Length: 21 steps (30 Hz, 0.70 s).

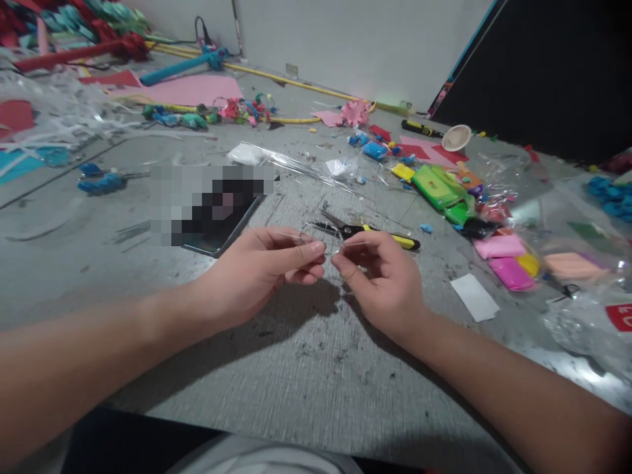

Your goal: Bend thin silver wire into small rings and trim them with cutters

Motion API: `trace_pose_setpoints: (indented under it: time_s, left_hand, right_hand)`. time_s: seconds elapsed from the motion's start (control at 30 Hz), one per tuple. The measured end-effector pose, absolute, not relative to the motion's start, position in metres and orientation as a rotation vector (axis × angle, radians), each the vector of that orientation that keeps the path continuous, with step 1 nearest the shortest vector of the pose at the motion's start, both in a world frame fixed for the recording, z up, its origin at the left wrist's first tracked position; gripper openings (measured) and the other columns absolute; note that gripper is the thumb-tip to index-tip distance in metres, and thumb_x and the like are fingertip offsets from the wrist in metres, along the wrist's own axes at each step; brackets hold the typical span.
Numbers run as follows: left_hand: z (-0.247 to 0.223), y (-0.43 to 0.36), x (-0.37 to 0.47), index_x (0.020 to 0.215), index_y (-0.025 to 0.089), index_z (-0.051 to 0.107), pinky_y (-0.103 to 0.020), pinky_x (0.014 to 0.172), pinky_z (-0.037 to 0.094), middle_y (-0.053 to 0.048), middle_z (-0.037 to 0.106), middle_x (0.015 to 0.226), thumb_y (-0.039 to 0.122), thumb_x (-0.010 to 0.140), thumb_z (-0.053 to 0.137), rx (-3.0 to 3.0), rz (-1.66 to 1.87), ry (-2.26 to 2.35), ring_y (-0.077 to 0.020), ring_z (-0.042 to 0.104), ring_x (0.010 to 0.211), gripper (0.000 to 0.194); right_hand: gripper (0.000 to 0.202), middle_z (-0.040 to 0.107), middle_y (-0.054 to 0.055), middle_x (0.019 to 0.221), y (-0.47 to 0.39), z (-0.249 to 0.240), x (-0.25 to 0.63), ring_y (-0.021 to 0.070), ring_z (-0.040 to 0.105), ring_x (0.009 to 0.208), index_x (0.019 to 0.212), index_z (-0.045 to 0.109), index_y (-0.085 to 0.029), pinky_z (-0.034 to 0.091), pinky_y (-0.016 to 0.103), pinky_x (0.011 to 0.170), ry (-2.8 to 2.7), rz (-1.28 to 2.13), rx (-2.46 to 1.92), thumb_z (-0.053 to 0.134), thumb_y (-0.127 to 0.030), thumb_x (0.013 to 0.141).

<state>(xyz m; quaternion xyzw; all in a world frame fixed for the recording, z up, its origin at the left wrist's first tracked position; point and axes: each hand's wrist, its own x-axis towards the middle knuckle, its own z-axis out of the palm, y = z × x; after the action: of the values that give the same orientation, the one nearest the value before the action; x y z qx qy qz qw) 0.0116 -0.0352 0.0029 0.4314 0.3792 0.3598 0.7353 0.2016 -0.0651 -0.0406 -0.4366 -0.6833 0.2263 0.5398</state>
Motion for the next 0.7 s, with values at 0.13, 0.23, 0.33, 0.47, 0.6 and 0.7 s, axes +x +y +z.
trace_pose_setpoints:
  time_s: [0.13,0.23,0.33,0.47,0.6,0.7]
  left_hand:
    - [0.002,-0.038,0.012,0.074,0.014,0.077,-0.013,0.057,0.049,-0.001,0.069,0.067,0.017,0.084,0.076,0.954,0.758,0.832,-0.0067,0.063,0.062,0.011]
    - [0.003,-0.038,0.011,0.074,0.014,0.076,-0.013,0.057,0.049,-0.001,0.069,0.066,0.02,0.083,0.079,0.955,0.733,0.849,-0.0068,0.061,0.06,0.012]
    - [0.004,-0.038,0.011,0.075,0.014,0.075,-0.014,0.056,0.049,-0.002,0.069,0.065,0.022,0.083,0.079,0.947,0.705,0.885,-0.0073,0.061,0.059,0.012]
    - [0.004,-0.038,0.01,0.074,0.014,0.075,-0.015,0.053,0.049,-0.002,0.069,0.065,0.021,0.08,0.081,0.924,0.7,0.897,-0.0078,0.061,0.057,0.012]
    - [0.004,-0.038,0.01,0.073,0.014,0.075,-0.016,0.054,0.05,-0.002,0.071,0.066,0.022,0.08,0.082,0.923,0.676,0.891,-0.0081,0.062,0.057,0.013]
    - [0.005,-0.037,0.01,0.072,0.014,0.075,-0.016,0.054,0.05,-0.002,0.07,0.064,0.022,0.08,0.082,0.912,0.657,0.877,-0.0078,0.062,0.056,0.013]
  right_hand:
    - [0.008,0.07,-0.001,0.088,-0.065,-0.04,0.202,0.0135,0.067,0.08,0.097,0.064,-0.023,0.057,0.029,0.075,-1.676,0.5,-1.042,0.07,-0.025,0.093]
    - [0.009,0.069,-0.001,0.087,-0.065,-0.04,0.203,0.0143,0.066,0.079,0.097,0.063,-0.024,0.057,0.03,0.075,-1.673,0.507,-1.041,0.071,-0.026,0.093]
    - [0.009,0.07,-0.001,0.087,-0.066,-0.04,0.203,0.0146,0.067,0.079,0.097,0.063,-0.024,0.056,0.03,0.075,-1.668,0.51,-1.03,0.071,-0.026,0.093]
    - [0.007,0.071,0.0,0.086,-0.067,-0.035,0.204,0.0149,0.067,0.076,0.093,0.064,-0.024,0.055,0.03,0.072,-1.721,0.42,-1.03,0.071,-0.025,0.093]
    - [0.008,0.07,0.0,0.079,-0.068,-0.029,0.204,0.0147,0.065,0.071,0.088,0.063,-0.023,0.052,0.029,0.068,-1.824,0.324,-0.989,0.067,-0.021,0.094]
    - [0.009,0.069,-0.001,0.077,-0.069,-0.028,0.203,0.0143,0.064,0.071,0.087,0.063,-0.023,0.052,0.029,0.068,-1.812,0.33,-0.98,0.067,-0.02,0.094]
